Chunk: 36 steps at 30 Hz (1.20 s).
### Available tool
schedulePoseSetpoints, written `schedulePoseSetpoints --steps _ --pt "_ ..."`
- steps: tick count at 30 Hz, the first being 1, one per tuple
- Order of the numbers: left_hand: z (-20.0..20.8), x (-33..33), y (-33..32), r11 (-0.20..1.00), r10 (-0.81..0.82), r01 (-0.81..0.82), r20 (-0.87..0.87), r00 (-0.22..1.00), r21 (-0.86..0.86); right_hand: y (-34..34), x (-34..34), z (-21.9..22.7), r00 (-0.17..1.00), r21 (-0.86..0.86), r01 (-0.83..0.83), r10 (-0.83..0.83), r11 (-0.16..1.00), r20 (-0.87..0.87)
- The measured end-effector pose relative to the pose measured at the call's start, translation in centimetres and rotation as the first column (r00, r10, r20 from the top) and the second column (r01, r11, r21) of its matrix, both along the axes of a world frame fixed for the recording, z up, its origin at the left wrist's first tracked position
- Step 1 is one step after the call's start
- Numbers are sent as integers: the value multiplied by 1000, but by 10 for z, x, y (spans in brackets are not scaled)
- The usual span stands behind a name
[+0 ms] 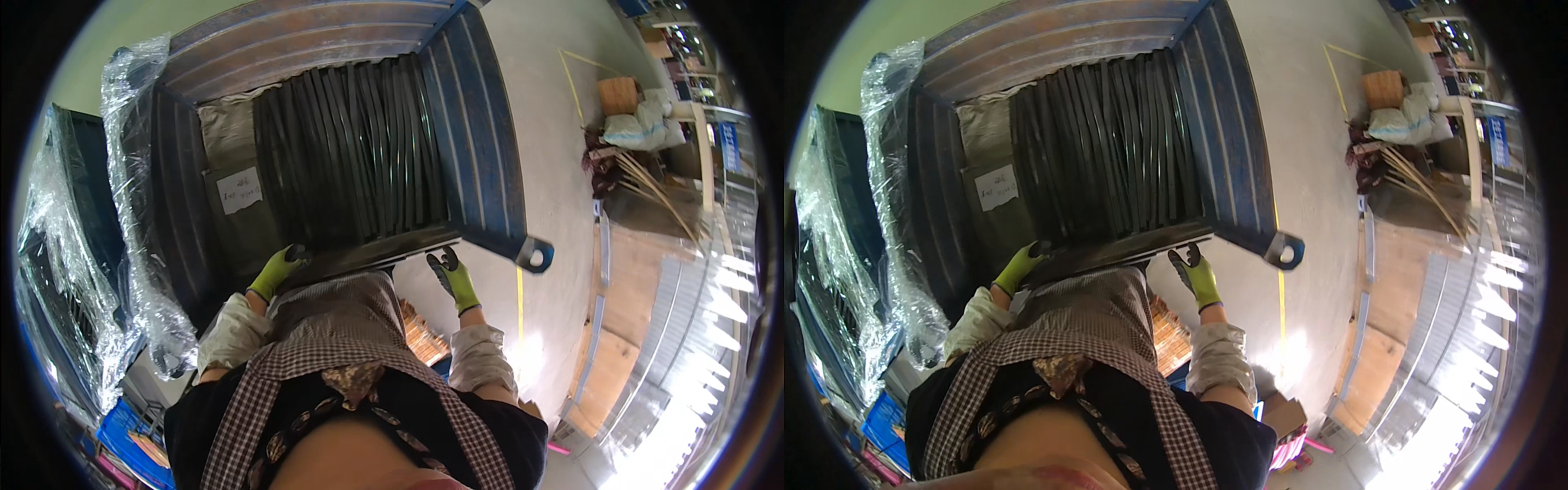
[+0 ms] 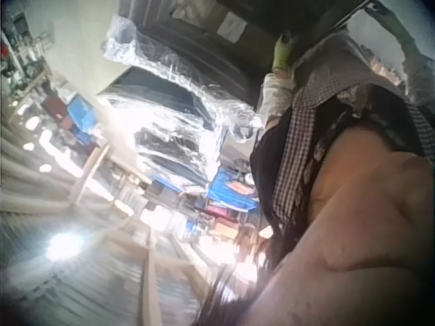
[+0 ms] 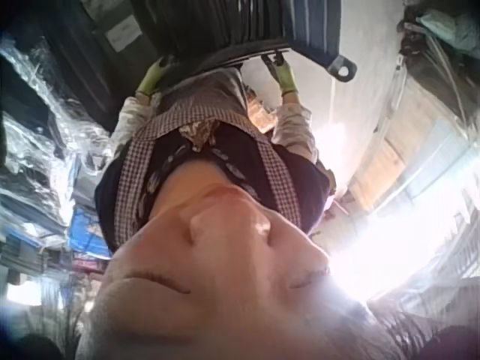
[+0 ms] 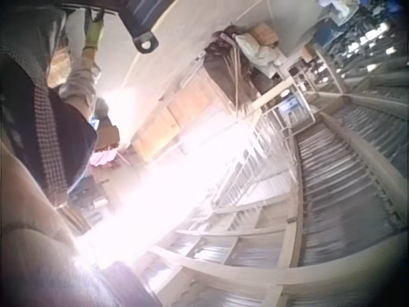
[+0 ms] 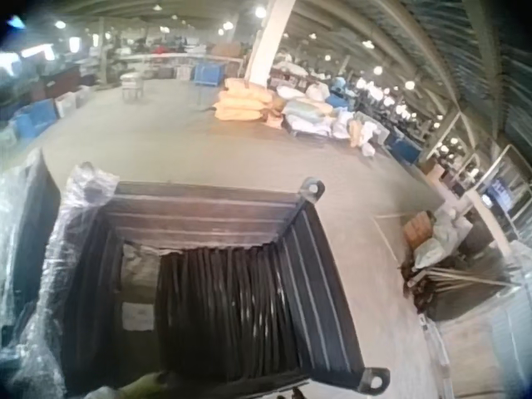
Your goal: The person uses pliers to attach small metal pieces to long curved metal bars, then places the finished bars into a blue crate and a larger container. The person wears gloves and an apron while working at a table in a workshop.
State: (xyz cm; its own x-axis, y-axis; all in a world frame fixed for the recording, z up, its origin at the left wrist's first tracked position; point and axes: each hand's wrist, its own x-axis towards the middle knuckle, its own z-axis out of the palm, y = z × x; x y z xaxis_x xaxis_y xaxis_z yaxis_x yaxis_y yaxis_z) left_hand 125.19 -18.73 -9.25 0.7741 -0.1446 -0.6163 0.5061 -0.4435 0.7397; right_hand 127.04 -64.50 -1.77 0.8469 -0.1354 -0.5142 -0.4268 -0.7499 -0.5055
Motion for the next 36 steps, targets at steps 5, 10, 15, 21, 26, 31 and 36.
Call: schedulePoseSetpoints --steps 5,10,15,21,26,31,36 --pt "-77 -24 -53 960 238 -260 -187 953 -107 -94 85 -188 984 176 87 -56 980 -172" --pt "-88 4 -147 965 196 -252 -426 883 -78 -120 152 -302 952 5 73 -69 997 -299" --pt "-167 52 -202 748 245 -504 -527 814 -431 -131 174 -353 992 -198 -124 125 972 -10" --pt "-296 108 -234 909 218 -341 -424 879 -241 -115 195 -378 997 -276 -72 57 958 -61" --pt "-349 143 -260 940 286 -302 -120 951 -157 -94 173 -401 989 -388 -4 61 922 134" --pt "-364 151 -270 962 264 -265 27 964 69 -89 173 -413 999 -452 28 -13 892 36" --pt "-360 149 -272 937 340 -339 -4 940 78 -48 135 -417 998 -164 -45 39 985 -42"
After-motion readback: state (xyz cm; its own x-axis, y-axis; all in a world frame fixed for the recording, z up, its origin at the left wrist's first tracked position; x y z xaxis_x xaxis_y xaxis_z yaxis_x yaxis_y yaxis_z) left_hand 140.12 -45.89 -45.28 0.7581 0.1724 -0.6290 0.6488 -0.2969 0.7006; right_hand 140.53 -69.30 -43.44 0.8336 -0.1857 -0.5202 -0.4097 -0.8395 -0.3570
